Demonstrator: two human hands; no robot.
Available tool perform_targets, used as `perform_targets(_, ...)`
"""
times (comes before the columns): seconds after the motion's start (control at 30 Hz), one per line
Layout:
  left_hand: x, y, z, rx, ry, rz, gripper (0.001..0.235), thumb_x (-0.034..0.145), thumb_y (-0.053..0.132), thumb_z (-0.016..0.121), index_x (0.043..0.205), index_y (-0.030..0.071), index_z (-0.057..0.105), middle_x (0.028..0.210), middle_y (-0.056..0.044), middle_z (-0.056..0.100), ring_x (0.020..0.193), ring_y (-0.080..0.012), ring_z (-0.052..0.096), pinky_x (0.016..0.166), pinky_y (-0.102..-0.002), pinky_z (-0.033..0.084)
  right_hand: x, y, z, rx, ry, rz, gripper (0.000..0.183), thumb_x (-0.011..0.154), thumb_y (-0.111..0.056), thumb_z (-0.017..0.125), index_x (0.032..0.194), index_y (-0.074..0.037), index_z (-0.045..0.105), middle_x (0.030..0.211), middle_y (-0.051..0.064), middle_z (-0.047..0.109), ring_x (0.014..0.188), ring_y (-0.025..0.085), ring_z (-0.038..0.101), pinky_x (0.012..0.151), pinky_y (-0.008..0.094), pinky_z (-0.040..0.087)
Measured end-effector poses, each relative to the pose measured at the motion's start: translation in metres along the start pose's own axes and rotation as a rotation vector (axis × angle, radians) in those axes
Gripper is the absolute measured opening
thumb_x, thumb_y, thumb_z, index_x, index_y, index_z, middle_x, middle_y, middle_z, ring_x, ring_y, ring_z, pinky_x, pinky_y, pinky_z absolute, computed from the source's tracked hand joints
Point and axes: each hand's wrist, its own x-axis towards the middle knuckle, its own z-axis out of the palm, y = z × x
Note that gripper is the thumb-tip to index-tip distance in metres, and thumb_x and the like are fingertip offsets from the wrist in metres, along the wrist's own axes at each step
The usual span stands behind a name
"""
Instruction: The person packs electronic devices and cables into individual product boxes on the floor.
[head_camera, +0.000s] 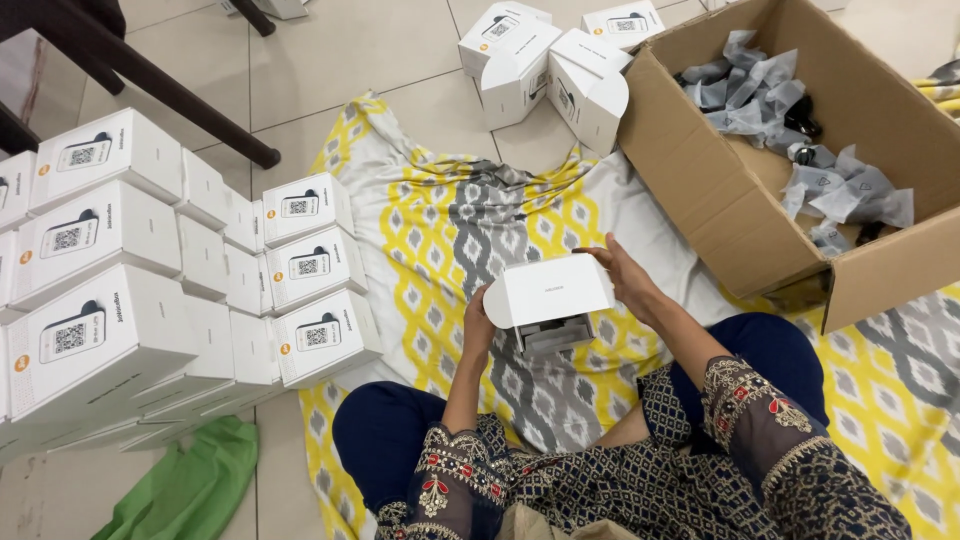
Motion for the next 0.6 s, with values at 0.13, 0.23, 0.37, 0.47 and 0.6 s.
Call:
perform_targets(0.13, -0.001, 0.016, 0.000, -0.064, -0.016, -0.144, 0.049, 0.099, 0.036, 0.054, 0.145, 0.020, 0.056, 0.136, -0.005, 0.065, 0.120, -0.0170, 0.063, 0.097, -0.035, 0.051, 0.001, -0.002, -0.014, 0.138, -0.132, 0.021, 0.096, 0.092, -0.077, 0.021, 0.153, -0.008, 0.048, 0.161, 0.005, 0.041, 0.147, 0.027, 0.037, 0.118, 0.049, 0.030)
perform_targets(0.23, -0.001, 0.023, 0.001, -0.103, -0.054, -0.102, 0.062, 0.099, 0.057, 0.043, 0.150, 0.022, 0.049, 0.159, -0.002, 0.047, 0.141, -0.0202, 0.050, 0.110, -0.040, 0.044, 0.000, -0.007, -0.015, 0.159, -0.120, 0.122, 0.099, 0.092, -0.081, 0.018, 0.156, -0.008, 0.036, 0.164, 0.009, 0.039, 0.151, 0.029, 0.036, 0.121, 0.052, 0.025)
perform_targets(0.37, -0.021, 0.069, 0.004, -0.091, -0.122, -0.098, 0.076, 0.094, 0.068, 0.041, 0.160, 0.031, 0.034, 0.163, -0.006, 0.040, 0.150, -0.0259, 0.038, 0.118, -0.043, 0.033, -0.015, -0.030, -0.001, -0.054, -0.004, 0.006, 0.095, 0.088, -0.080, 0.023, 0.157, -0.017, 0.041, 0.156, 0.013, 0.046, 0.143, 0.030, 0.042, 0.119, 0.052, 0.029)
perform_targets(0.47, -0.025, 0.077, 0.006, -0.090, -0.187, -0.064, 0.078, 0.092, 0.072, 0.041, 0.157, 0.029, 0.041, 0.162, -0.007, 0.044, 0.150, -0.0280, 0.041, 0.118, -0.043, 0.032, -0.011, -0.030, 0.005, -0.184, 0.004, -0.075, 0.087, 0.089, -0.077, 0.026, 0.149, -0.020, 0.054, 0.147, 0.014, 0.056, 0.138, 0.028, 0.048, 0.117, 0.047, 0.030)
perform_targets(0.6, -0.023, 0.067, 0.001, -0.209, -0.245, -0.081, 0.075, 0.095, 0.076, 0.039, 0.144, 0.023, 0.059, 0.158, -0.014, 0.052, 0.146, -0.0302, 0.048, 0.116, -0.042, 0.041, 0.005, -0.004, 0.007, -0.265, -0.007, -0.096, 0.062, 0.090, -0.059, 0.056, 0.134, -0.016, 0.066, 0.135, 0.011, 0.062, 0.128, 0.026, 0.057, 0.107, 0.039, 0.041)
